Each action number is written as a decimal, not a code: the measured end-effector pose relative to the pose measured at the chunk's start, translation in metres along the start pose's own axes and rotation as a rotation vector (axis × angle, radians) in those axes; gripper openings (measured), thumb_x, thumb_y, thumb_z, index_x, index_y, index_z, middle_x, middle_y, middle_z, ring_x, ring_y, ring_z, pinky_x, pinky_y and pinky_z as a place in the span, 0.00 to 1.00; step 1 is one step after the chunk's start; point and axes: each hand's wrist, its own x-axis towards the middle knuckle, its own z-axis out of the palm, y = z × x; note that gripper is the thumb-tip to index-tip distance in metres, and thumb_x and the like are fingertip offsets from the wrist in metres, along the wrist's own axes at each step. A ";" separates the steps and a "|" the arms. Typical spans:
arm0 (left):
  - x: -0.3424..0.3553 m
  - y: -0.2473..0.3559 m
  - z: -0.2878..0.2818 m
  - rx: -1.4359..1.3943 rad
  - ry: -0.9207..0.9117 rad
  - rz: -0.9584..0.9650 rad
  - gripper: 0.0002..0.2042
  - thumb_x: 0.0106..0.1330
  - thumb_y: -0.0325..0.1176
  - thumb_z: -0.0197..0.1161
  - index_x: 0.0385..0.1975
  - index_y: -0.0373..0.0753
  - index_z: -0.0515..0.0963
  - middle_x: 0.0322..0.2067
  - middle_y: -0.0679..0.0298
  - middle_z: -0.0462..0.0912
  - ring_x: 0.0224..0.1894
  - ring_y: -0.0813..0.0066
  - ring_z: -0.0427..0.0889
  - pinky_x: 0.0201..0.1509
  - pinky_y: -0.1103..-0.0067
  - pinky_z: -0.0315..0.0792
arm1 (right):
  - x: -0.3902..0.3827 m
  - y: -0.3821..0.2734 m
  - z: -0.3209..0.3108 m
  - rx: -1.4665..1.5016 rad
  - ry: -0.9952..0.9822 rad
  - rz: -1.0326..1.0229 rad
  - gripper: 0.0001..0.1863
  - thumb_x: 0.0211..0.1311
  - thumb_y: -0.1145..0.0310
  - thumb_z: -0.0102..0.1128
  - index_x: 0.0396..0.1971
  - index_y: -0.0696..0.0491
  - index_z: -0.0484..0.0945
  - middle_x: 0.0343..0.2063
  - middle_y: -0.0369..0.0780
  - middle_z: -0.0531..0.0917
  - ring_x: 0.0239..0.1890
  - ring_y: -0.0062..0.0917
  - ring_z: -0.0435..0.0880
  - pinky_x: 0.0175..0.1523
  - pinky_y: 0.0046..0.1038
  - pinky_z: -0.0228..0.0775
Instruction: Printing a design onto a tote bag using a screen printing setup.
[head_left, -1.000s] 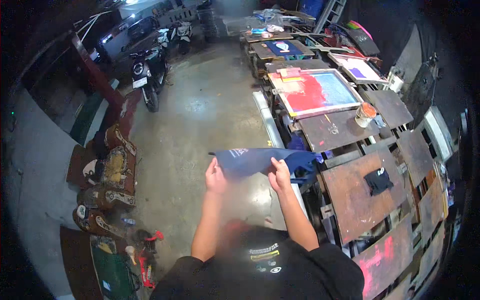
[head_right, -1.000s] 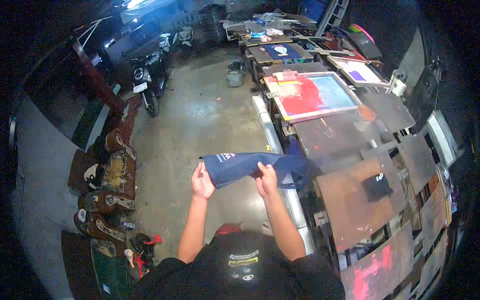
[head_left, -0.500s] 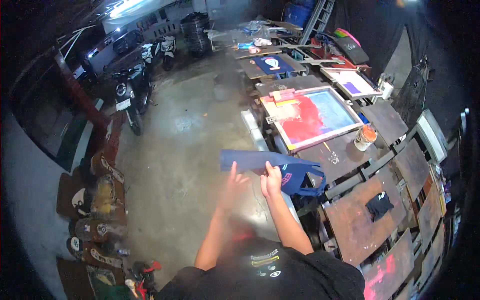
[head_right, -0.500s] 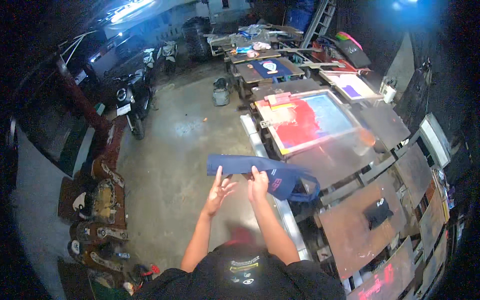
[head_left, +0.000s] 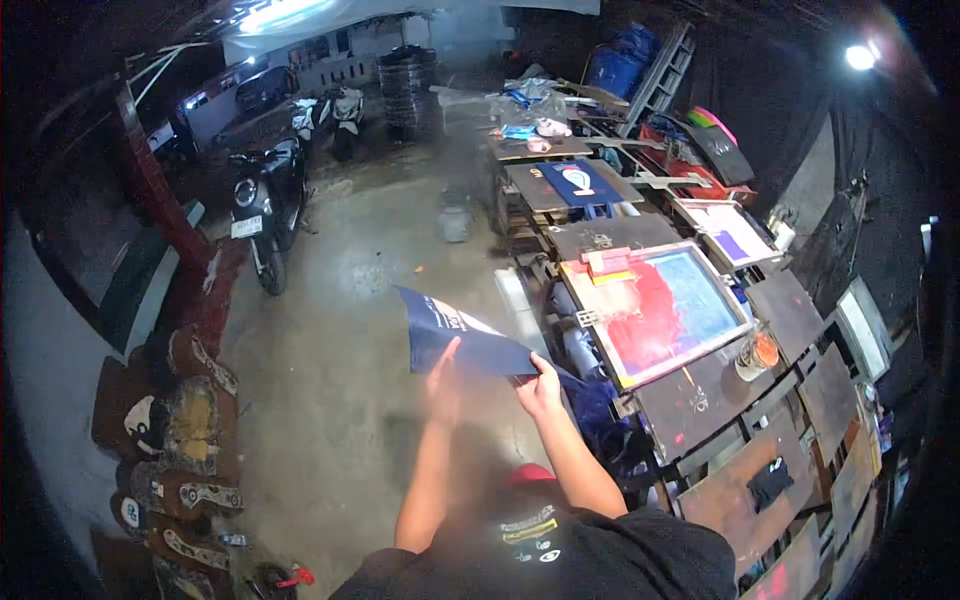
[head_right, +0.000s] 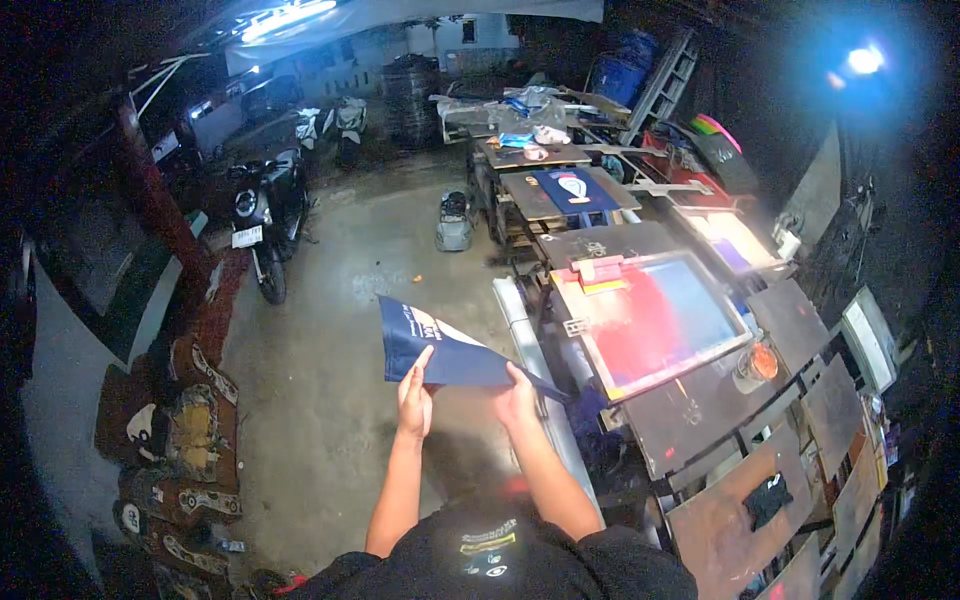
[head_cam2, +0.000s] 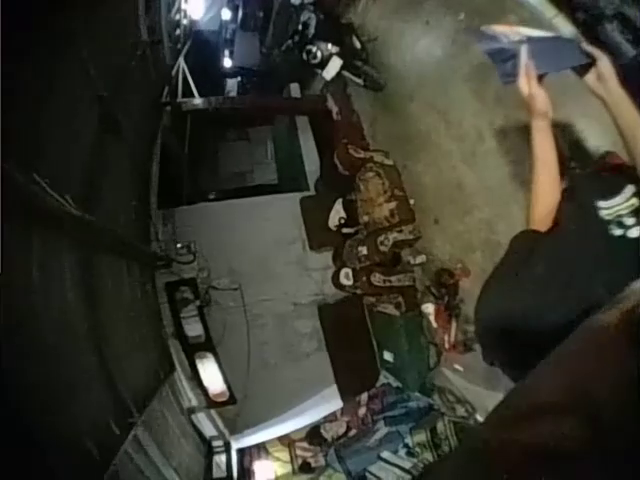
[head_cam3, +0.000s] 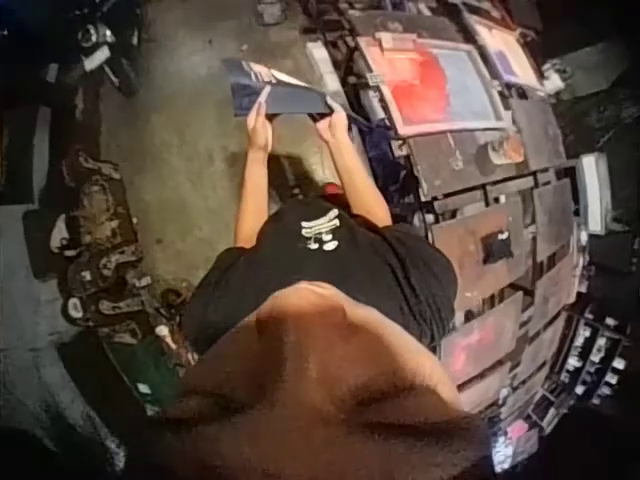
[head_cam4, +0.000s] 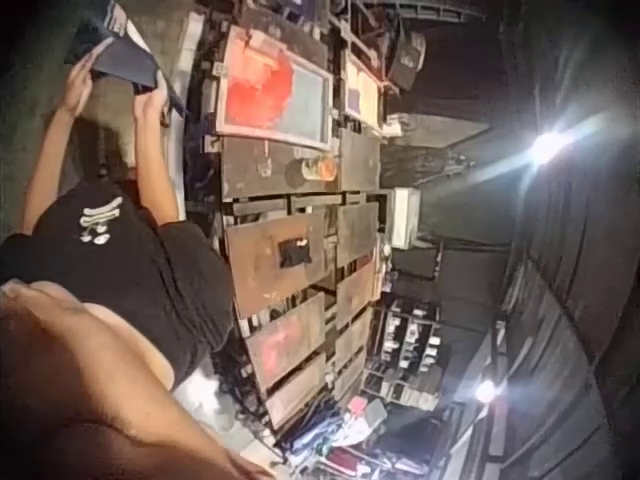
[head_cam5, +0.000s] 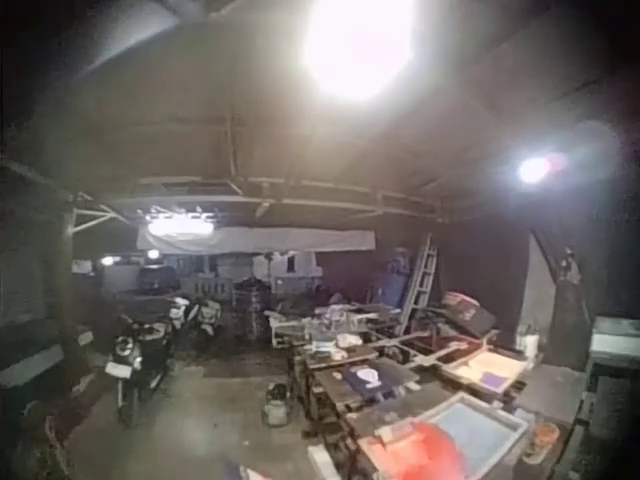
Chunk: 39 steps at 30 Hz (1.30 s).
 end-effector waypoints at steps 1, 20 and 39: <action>0.005 0.004 -0.007 -0.021 0.025 -0.013 0.26 0.76 0.46 0.47 0.65 0.33 0.64 0.64 0.59 0.67 0.63 0.69 0.68 0.66 0.69 0.61 | 0.014 0.001 -0.002 -0.006 0.054 0.008 0.16 0.69 0.64 0.48 0.48 0.57 0.75 0.49 0.45 0.81 0.53 0.36 0.78 0.63 0.43 0.66; 0.238 -0.036 -0.123 -0.088 0.498 0.016 0.23 0.74 0.40 0.50 0.66 0.39 0.64 0.59 0.59 0.72 0.49 0.70 0.78 0.50 0.73 0.73 | 0.340 -0.002 0.073 -0.068 0.052 0.062 0.13 0.65 0.69 0.56 0.48 0.54 0.72 0.46 0.42 0.81 0.49 0.37 0.80 0.54 0.39 0.73; 0.528 -0.146 -0.118 0.196 0.372 -0.196 0.17 0.72 0.34 0.54 0.58 0.37 0.74 0.38 0.72 0.77 0.24 0.91 0.65 0.45 0.78 0.73 | 0.500 -0.112 0.143 -0.155 0.114 -0.402 0.17 0.62 0.77 0.60 0.50 0.57 0.73 0.45 0.39 0.78 0.48 0.26 0.78 0.51 0.31 0.72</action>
